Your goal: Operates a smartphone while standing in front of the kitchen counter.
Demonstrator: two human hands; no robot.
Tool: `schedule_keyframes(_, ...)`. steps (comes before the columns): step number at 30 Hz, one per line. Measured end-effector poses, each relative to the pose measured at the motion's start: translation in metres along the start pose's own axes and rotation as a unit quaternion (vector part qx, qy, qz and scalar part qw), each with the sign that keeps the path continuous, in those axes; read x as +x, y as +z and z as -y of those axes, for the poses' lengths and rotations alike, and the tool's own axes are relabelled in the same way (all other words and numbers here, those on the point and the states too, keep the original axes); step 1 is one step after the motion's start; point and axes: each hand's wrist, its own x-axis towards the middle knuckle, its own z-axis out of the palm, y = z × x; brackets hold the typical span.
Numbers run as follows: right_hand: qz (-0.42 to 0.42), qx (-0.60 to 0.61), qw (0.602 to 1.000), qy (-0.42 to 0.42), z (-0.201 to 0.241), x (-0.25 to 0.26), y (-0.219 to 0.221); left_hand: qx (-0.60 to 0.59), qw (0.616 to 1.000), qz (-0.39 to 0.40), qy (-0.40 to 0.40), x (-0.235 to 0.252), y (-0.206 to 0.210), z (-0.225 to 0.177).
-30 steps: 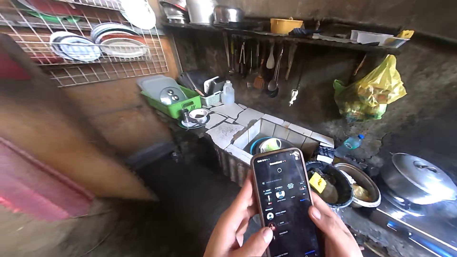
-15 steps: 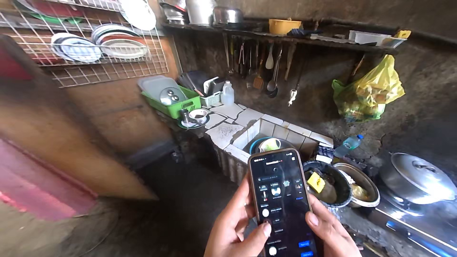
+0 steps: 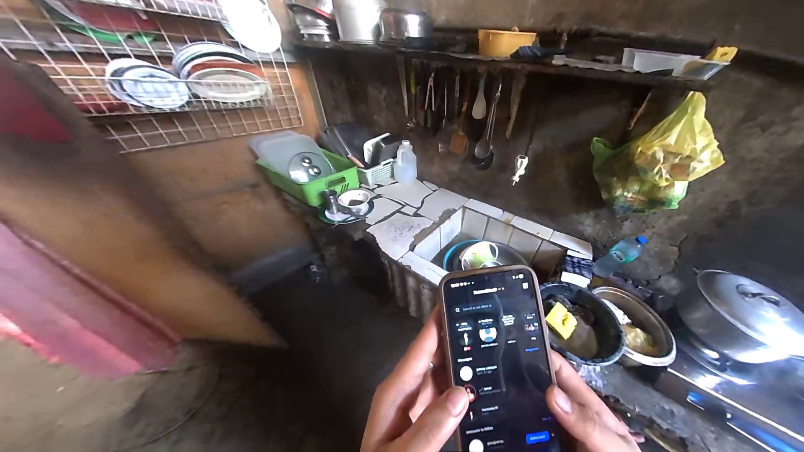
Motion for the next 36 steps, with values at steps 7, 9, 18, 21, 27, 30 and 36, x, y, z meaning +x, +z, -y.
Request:
schedule_keyframes(7,-0.036,0.009,0.999,0.018,-0.0004,-0.0009,0.0019,-0.003,1.0,-0.004,0.0,-0.0015,0.0014,0.0005)
schedule_keyframes(9,-0.006,-0.009,1.0,-0.007,-0.0038,-0.0014,-0.0019,0.004,1.0,-0.003,0.005,-0.0019,0.0011,0.0012)
schedule_keyframes(18,0.008,0.006,1.0,-0.003,-0.0049,-0.0022,-0.0033,0.0,1.0,-0.017,-0.009,-0.0034,0.0019,0.0018)
schedule_keyframes(21,0.0,0.007,1.0,0.018,-0.0037,-0.0029,-0.0022,0.001,1.0,-0.017,-0.012,-0.0044,0.0007,0.0024)
schedule_keyframes(27,-0.01,0.016,1.0,0.02,-0.0028,-0.0058,0.0007,0.053,0.997,-0.04,-0.025,-0.0057,0.0054,-0.0014)
schedule_keyframes(30,-0.014,0.022,1.0,0.016,-0.0026,-0.0062,0.0012,0.005,1.0,-0.017,-0.02,-0.006,0.0004,0.0012)
schedule_keyframes(36,0.006,0.016,1.0,0.009,-0.0047,-0.0063,-0.0029,-0.033,0.999,-0.025,-0.018,-0.0067,-0.0023,0.0056)
